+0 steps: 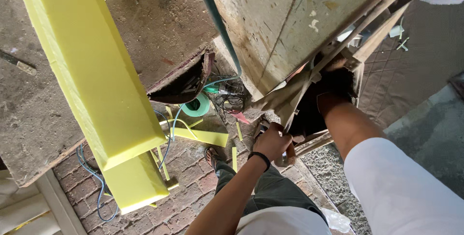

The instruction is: The person handles a white electrical cord at a workbench, cuts it to length with scissors, and pulls the insulation off the cut ends by hand to expose the inner wires. They briefly plug one end into a wall socket, then continue trimming and stripping the cord ends on the bench.

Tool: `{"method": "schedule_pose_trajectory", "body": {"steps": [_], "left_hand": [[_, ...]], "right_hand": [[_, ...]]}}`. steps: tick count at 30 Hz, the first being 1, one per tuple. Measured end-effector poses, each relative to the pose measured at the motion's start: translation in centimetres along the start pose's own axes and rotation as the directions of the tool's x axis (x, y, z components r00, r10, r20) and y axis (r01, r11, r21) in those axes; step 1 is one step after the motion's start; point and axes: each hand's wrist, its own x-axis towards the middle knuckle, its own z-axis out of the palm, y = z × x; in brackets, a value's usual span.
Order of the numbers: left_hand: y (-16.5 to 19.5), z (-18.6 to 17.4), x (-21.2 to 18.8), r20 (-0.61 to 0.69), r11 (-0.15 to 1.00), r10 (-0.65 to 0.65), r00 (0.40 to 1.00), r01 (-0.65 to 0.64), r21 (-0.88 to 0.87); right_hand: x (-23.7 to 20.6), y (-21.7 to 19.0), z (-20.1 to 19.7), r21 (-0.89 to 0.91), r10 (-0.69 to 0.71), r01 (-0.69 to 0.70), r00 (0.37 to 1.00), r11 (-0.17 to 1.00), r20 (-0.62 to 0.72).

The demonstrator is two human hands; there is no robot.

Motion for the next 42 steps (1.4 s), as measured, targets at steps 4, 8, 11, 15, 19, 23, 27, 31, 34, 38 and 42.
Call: {"method": "schedule_pose_trajectory", "body": {"steps": [4, 8, 11, 15, 19, 23, 27, 31, 34, 38, 42], "left_hand": [[0.4, 0.2, -0.6, -0.022, 1.000, -0.015, 1.000, 0.015, -0.014], [0.4, 0.2, -0.7, 0.031, 0.994, -0.071, 0.997, 0.073, -0.083], [0.5, 1.1, -0.5, 0.022, 0.995, -0.061, 0.998, 0.062, -0.079], [0.7, 2.3, 0.5, 0.003, 0.985, -0.035, 0.999, 0.034, -0.166], [0.6, 1.6, 2.1, -0.020, 0.968, -0.021, 1.000, 0.015, -0.252], [1.1, 0.5, 2.2, 0.011, 0.984, 0.034, 0.999, -0.031, -0.176], [1.6, -0.5, -0.9, -0.149, 0.937, 0.315, 0.937, -0.332, -0.110], [1.1, -2.3, -5.4, 0.113, 0.828, 0.525, 0.843, -0.476, -0.296], [0.5, -1.9, -9.3, 0.512, 0.717, 0.678, 0.527, -0.321, -0.618], [-1.6, 0.8, -16.0, 0.656, 0.690, 0.645, 0.393, 0.072, -0.721], [-4.9, 3.8, -22.4, 0.757, 0.687, 0.616, 0.220, 0.321, -0.652]], "right_hand": [[-0.1, -0.3, 1.2, -0.047, -0.040, 0.043, 0.998, 0.998, 0.049], [-0.8, -0.8, 5.7, -0.104, -0.142, 0.168, 0.965, 0.980, 0.221], [-2.2, 0.1, 8.7, -0.190, -0.177, 0.246, 0.931, 0.951, 0.319], [-6.7, 1.0, 5.9, -0.356, -0.318, 0.407, 0.905, 0.841, 0.284], [-15.9, -0.3, -1.1, -0.554, -0.549, 0.516, 0.827, 0.653, 0.123], [-25.6, 1.2, -8.3, -0.303, -0.323, 0.268, 0.935, 0.914, -0.148], [-35.5, 5.5, -6.8, 0.626, 0.108, 0.137, 0.935, 0.768, -0.338], [-42.5, 5.4, 3.5, 0.924, 0.495, 0.271, 0.862, -0.271, -0.108], [-48.2, 2.7, 11.7, 0.665, 0.462, 0.469, 0.863, -0.582, -0.205], [-56.8, -3.3, 20.0, 0.436, 0.561, 0.487, 0.827, -0.757, 0.051], [-63.6, -8.7, 25.5, 0.203, 0.598, 0.562, 0.762, -0.802, 0.249]]}}
